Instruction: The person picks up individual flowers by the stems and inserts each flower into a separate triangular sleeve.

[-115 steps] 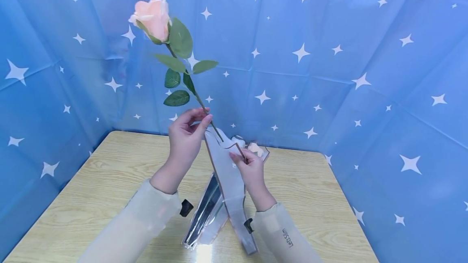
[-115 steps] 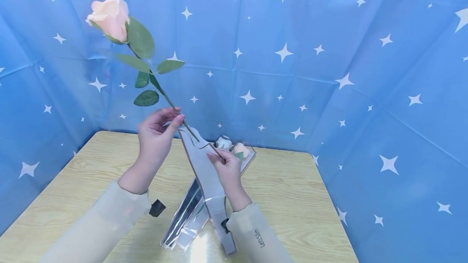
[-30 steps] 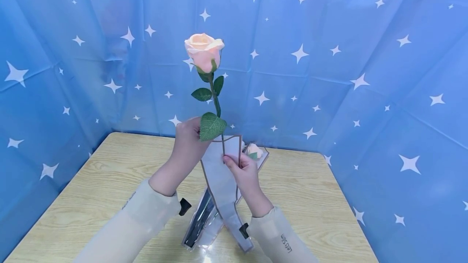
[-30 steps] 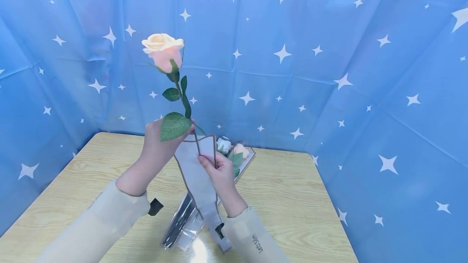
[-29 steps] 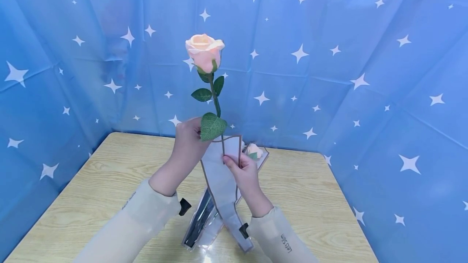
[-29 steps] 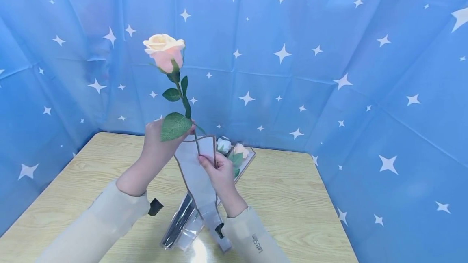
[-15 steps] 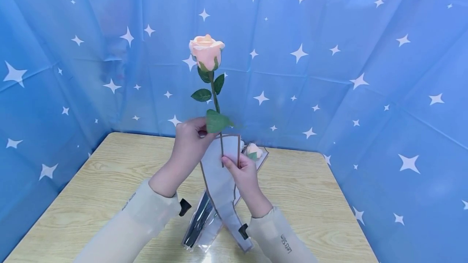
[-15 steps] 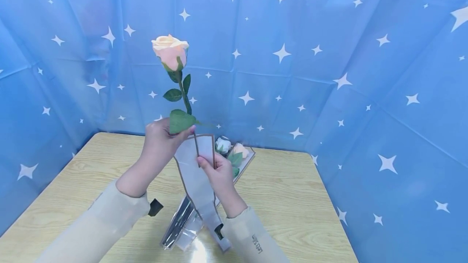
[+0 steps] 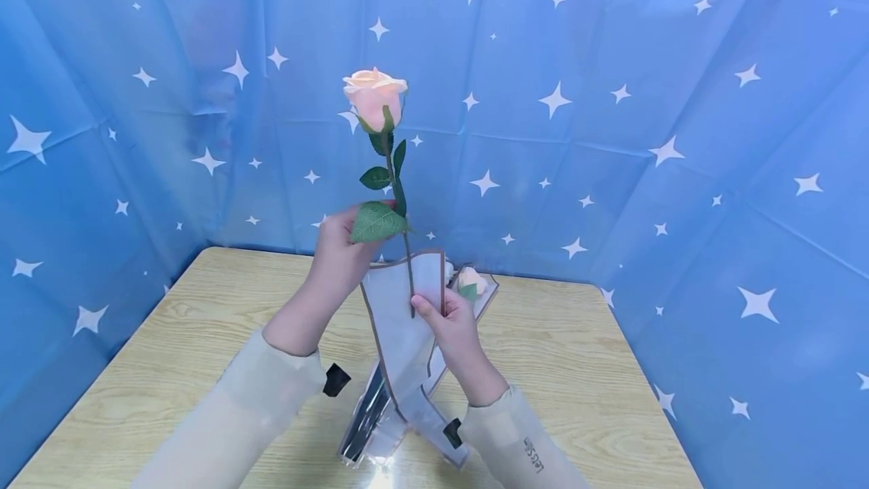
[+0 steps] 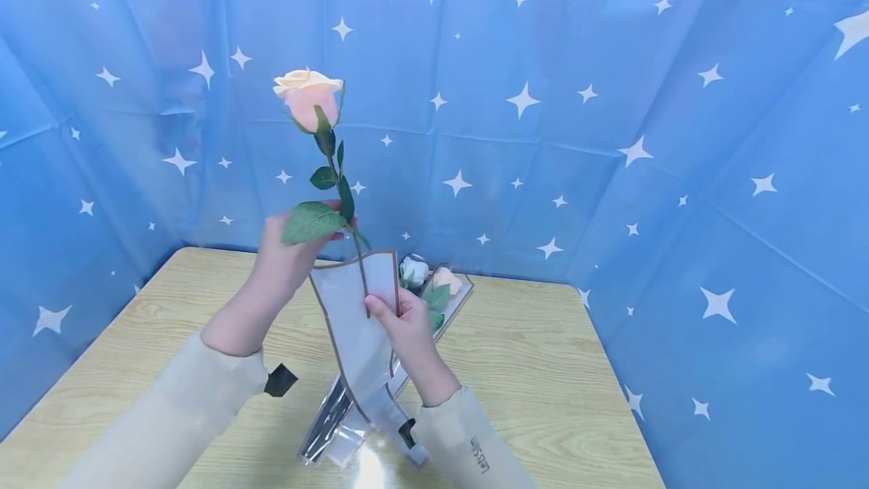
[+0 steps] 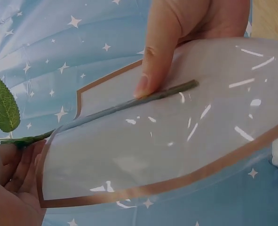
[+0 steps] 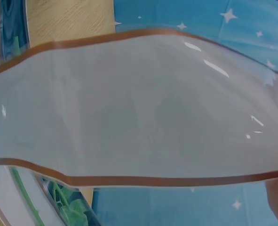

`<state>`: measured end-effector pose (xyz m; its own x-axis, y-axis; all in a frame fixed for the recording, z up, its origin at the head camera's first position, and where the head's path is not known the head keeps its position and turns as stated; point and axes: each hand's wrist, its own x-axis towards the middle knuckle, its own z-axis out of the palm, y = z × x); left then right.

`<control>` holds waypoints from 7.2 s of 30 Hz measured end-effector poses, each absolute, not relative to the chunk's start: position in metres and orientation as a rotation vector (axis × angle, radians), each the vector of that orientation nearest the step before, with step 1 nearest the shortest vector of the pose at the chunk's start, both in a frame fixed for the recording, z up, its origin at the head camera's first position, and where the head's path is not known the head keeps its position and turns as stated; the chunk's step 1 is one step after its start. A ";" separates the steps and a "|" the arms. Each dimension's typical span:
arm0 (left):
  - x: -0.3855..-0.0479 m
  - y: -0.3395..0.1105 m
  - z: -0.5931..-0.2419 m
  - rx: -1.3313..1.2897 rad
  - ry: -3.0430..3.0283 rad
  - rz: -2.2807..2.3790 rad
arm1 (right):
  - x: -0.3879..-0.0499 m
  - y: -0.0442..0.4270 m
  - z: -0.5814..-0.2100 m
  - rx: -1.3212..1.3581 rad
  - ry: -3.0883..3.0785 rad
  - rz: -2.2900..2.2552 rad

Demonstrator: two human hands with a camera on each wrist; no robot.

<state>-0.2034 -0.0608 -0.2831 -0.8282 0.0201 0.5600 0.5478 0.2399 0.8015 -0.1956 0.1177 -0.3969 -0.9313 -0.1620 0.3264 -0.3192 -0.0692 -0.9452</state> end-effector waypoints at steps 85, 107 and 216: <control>-0.209 -0.087 -0.274 -1.055 -2.225 -1.774 | -0.191 0.127 -0.389 0.735 -2.117 2.233; -0.207 -0.088 -0.278 -0.945 -2.227 -1.698 | -0.189 0.129 -0.384 0.711 -2.139 2.305; -0.205 -0.091 -0.260 -0.896 -1.860 -1.858 | -0.190 0.128 -0.391 0.965 -2.257 2.031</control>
<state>-0.2051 -0.0906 -0.2604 -0.7330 0.1798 0.6560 0.6561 -0.0674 0.7517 -0.1902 0.1279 -0.3914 -0.8155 -0.4573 0.3549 -0.4009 0.0039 -0.9161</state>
